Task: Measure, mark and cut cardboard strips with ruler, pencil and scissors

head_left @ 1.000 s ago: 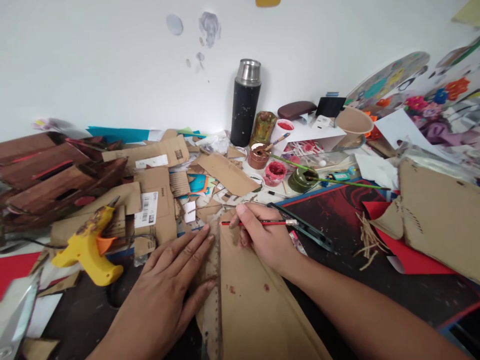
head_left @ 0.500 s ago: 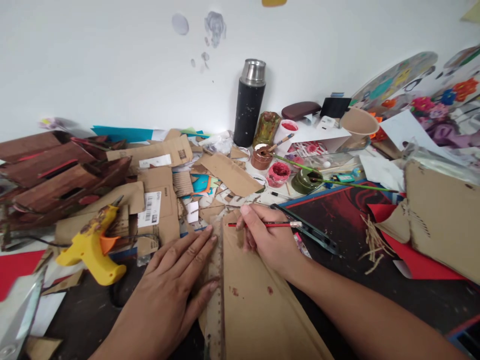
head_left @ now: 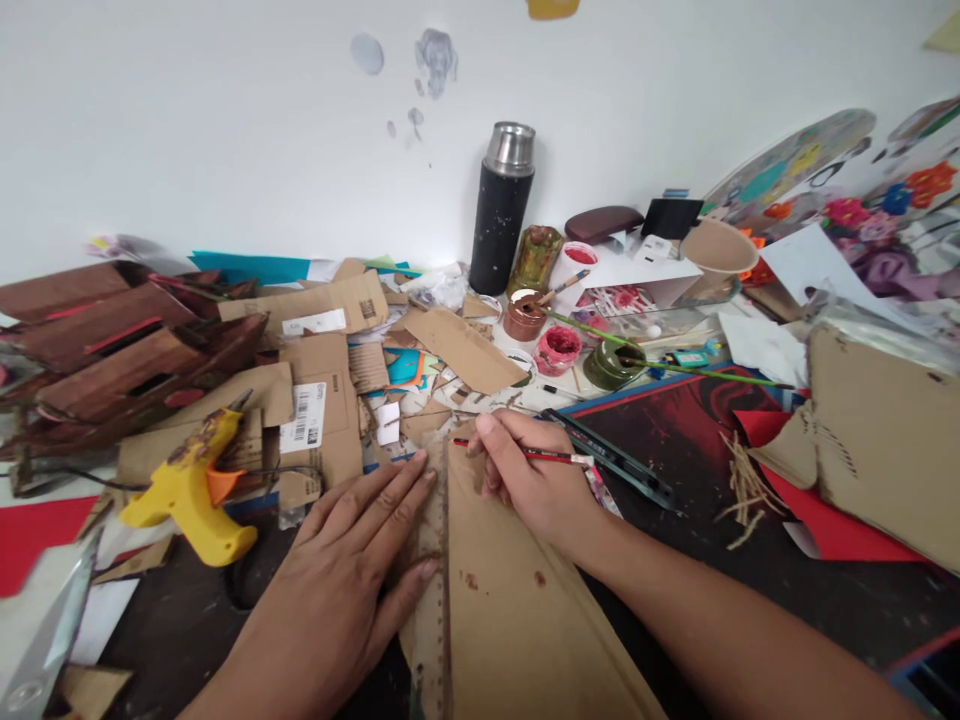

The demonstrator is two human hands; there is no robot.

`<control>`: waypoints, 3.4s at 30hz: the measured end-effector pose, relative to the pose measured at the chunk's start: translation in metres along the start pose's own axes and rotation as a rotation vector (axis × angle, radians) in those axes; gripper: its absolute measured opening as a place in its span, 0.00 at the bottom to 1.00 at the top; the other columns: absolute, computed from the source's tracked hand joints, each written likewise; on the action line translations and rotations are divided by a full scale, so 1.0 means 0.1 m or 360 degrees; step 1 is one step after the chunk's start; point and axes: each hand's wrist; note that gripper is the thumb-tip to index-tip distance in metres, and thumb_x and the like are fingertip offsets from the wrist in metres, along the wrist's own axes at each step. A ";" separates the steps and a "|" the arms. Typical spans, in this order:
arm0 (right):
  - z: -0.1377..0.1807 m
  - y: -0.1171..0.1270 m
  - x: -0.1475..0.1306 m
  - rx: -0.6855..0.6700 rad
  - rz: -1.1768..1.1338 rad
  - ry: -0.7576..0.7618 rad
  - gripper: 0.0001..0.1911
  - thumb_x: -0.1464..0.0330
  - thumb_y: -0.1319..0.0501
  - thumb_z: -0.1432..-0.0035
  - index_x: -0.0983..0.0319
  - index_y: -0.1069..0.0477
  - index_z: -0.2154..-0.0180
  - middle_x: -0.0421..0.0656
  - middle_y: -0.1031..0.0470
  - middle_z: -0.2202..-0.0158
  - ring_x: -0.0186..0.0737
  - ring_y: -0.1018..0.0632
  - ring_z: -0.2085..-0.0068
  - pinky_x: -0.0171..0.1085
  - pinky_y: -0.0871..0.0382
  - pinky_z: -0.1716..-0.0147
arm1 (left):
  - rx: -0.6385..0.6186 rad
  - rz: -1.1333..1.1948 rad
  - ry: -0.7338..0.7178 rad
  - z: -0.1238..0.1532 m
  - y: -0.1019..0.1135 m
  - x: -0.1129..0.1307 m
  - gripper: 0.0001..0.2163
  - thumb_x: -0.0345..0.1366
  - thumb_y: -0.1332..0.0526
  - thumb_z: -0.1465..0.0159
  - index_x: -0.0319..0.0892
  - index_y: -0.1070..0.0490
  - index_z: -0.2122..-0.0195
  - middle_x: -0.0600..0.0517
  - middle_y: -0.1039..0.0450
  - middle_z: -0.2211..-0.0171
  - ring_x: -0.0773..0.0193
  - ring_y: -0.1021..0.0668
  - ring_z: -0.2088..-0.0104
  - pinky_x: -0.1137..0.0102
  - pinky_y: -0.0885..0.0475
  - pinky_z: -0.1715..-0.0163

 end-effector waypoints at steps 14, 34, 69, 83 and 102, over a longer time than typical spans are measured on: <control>-0.01 -0.01 -0.03 -0.0041 0.0061 -0.0009 0.23 0.60 0.45 0.20 0.59 0.28 0.70 0.35 0.29 0.78 0.35 0.27 0.75 0.36 0.33 0.68 | 0.0009 0.0008 0.0007 -0.01 -0.01 0.00 0.26 0.47 0.50 0.17 0.40 0.38 0.25 0.48 0.31 0.26 0.50 0.28 0.32 0.55 0.36 0.36; -0.01 -0.02 0.00 -0.0068 0.0095 -0.0030 0.22 0.60 0.45 0.20 0.58 0.30 0.70 0.36 0.29 0.78 0.36 0.26 0.75 0.37 0.32 0.68 | 0.0001 0.0052 0.0021 0.01 -0.02 0.01 0.27 0.46 0.47 0.19 0.41 0.38 0.24 0.47 0.32 0.25 0.48 0.28 0.31 0.52 0.33 0.37; 0.10 0.07 -0.26 -0.0515 0.0418 0.0109 0.25 0.61 0.49 0.21 0.57 0.43 0.75 0.35 0.38 0.78 0.33 0.34 0.76 0.38 0.43 0.73 | -0.0065 0.0078 0.0055 0.01 0.01 0.02 0.29 0.47 0.49 0.18 0.42 0.44 0.21 0.45 0.33 0.25 0.46 0.27 0.30 0.50 0.31 0.35; 0.10 0.05 -0.26 -0.0540 0.0345 0.0101 0.25 0.62 0.48 0.21 0.58 0.37 0.75 0.36 0.34 0.78 0.34 0.32 0.76 0.38 0.40 0.72 | -0.0071 0.0104 0.0062 0.01 0.00 0.02 0.29 0.47 0.47 0.19 0.43 0.44 0.20 0.45 0.33 0.24 0.45 0.27 0.30 0.49 0.31 0.35; -0.01 -0.02 0.07 0.0014 -0.0251 -0.0176 0.30 0.44 0.44 0.23 0.59 0.25 0.69 0.34 0.32 0.84 0.34 0.28 0.81 0.34 0.34 0.75 | 0.0041 -0.0063 0.0014 0.06 -0.03 0.06 0.28 0.47 0.41 0.23 0.38 0.34 0.26 0.37 0.29 0.28 0.40 0.27 0.30 0.48 0.30 0.34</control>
Point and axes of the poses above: each hand's wrist, its own z-axis away from the middle knuckle, its own y-axis out of the back of the hand, x = y × z
